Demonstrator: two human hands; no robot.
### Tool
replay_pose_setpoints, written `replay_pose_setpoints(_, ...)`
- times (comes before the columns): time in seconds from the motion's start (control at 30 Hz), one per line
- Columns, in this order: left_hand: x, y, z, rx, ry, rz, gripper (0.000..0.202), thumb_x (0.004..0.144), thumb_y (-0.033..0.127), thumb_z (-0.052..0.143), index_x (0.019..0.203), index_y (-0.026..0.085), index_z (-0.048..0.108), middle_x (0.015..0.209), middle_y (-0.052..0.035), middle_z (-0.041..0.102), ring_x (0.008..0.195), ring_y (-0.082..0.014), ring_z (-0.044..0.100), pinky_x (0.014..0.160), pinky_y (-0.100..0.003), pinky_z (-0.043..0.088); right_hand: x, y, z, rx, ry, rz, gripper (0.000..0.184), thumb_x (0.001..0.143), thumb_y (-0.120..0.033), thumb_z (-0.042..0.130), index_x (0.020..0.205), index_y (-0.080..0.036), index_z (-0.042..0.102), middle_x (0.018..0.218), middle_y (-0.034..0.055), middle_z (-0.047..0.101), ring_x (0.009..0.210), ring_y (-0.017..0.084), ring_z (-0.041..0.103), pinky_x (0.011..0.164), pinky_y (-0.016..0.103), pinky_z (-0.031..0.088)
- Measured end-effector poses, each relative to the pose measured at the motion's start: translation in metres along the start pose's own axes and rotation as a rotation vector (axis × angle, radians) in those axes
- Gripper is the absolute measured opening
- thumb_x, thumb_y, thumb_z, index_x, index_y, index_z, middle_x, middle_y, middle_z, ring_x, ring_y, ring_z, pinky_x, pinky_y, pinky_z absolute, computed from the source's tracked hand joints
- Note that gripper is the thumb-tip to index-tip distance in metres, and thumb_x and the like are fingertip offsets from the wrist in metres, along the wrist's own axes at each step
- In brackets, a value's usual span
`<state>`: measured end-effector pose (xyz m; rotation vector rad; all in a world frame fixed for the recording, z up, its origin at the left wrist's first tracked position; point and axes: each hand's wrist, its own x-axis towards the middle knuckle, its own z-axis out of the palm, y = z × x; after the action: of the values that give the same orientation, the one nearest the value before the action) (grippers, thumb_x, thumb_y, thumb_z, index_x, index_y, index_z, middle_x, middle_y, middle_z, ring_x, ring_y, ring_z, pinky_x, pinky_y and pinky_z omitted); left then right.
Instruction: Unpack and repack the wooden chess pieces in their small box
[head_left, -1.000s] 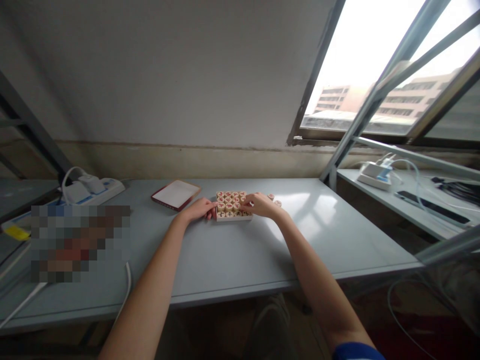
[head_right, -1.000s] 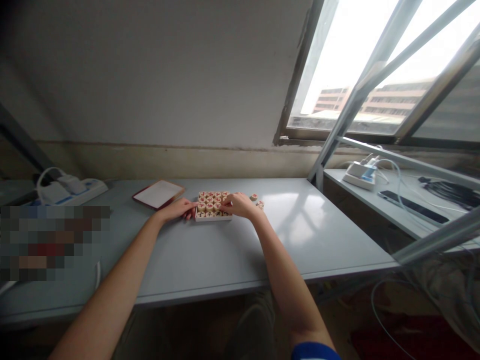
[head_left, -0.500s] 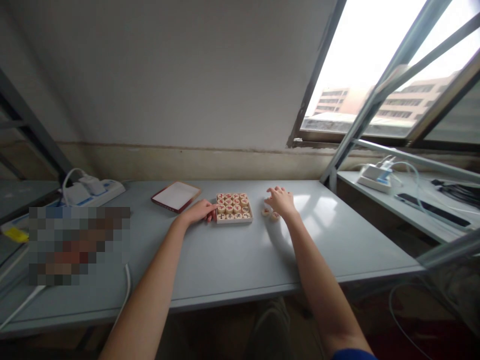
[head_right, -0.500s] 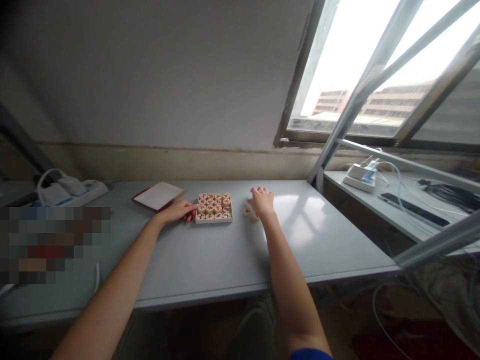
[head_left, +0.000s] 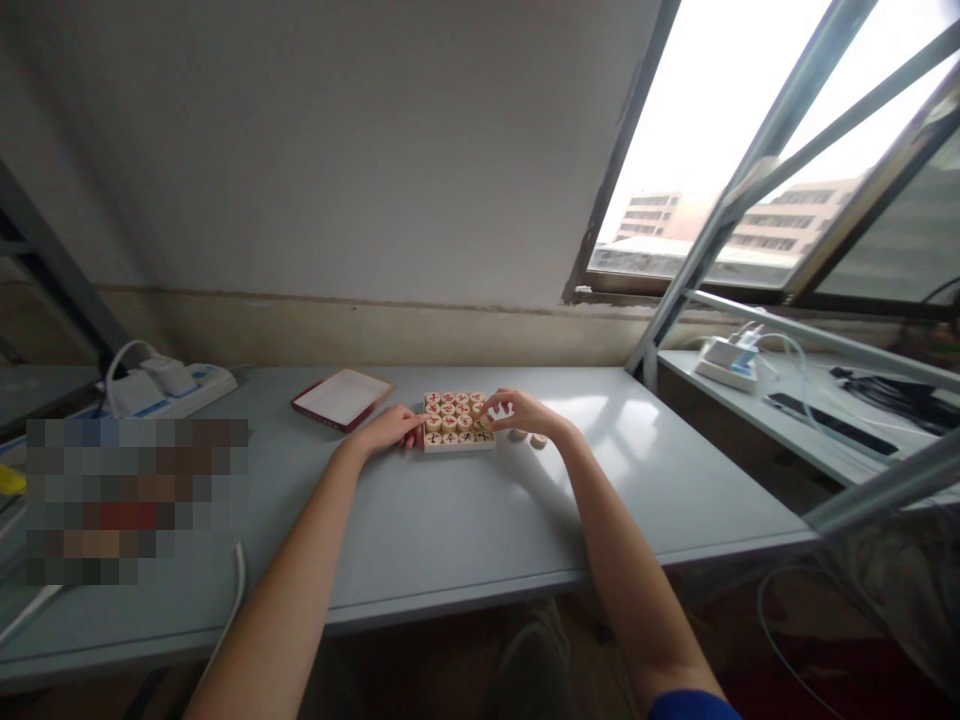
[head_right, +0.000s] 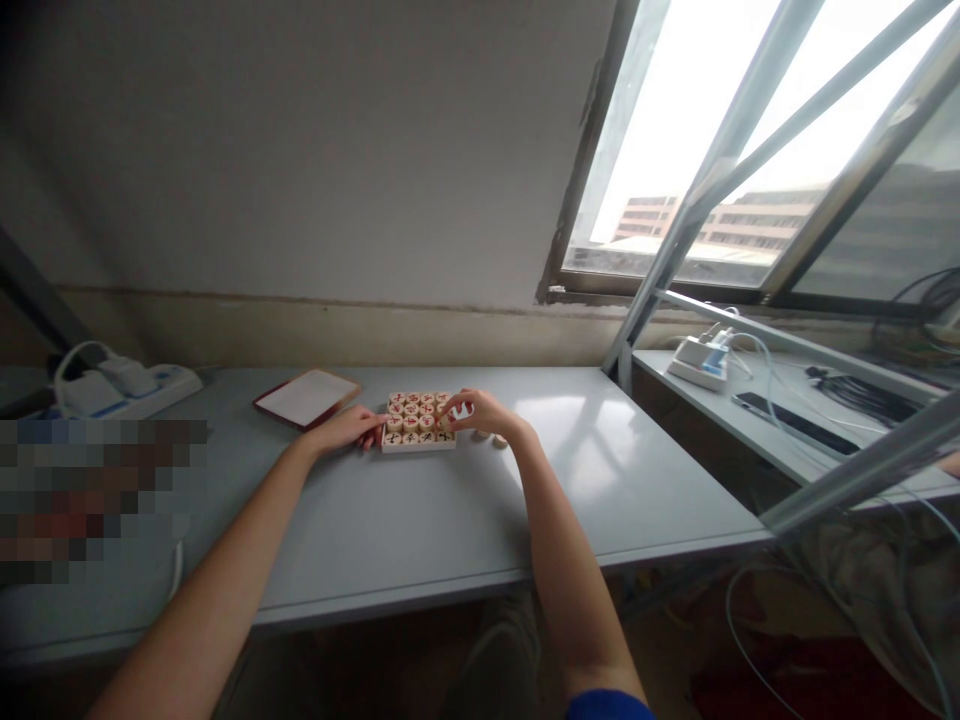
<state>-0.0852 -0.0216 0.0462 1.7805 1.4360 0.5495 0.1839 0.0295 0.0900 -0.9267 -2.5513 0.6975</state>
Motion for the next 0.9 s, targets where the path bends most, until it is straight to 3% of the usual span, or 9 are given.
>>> replay_pose_setpoints(0.3,-0.001,0.004,0.001,-0.012,0.0,0.002,0.057,0.073,0.06,0.038,0.059,0.01,0.062,0.043,-0.0006,0.052,0.042,-0.009,0.042,0.049,-0.022,0.03,0.004,0.007,0.008,-0.094,0.037,-0.002,0.024,0.066,-0.026,0.067,0.09,-0.022,0.065,0.073,-0.0005,0.053,0.066,0.011,0.049,0.06,0.023,0.038)
replay_pose_setpoints(0.57,-0.004,0.006,0.0,0.017,0.009,-0.008,0.057,0.073,0.06,0.036,0.056,0.011,0.06,0.043,-0.0006,0.052,0.041,-0.0085,0.041,0.049,-0.022,0.029,0.004,-0.005,0.008,-0.139,0.033,0.042,0.025,0.068,-0.034,0.065,0.091,-0.023,0.065,0.073,0.0,0.054,0.066,0.011,0.049,0.06,0.023,0.038)
replay_pose_setpoints(0.9,-0.003,0.005,0.0,0.012,0.002,-0.011,0.059,0.072,0.063,0.036,0.058,0.011,0.061,0.045,-0.0017,0.053,0.043,-0.0094,0.042,0.049,-0.022,0.029,-0.002,-0.002,0.002,-0.021,0.041,0.075,0.029,0.069,-0.035,0.063,0.094,-0.022,0.063,0.073,-0.0008,0.054,0.063,0.01,0.049,0.057,0.021,0.037)
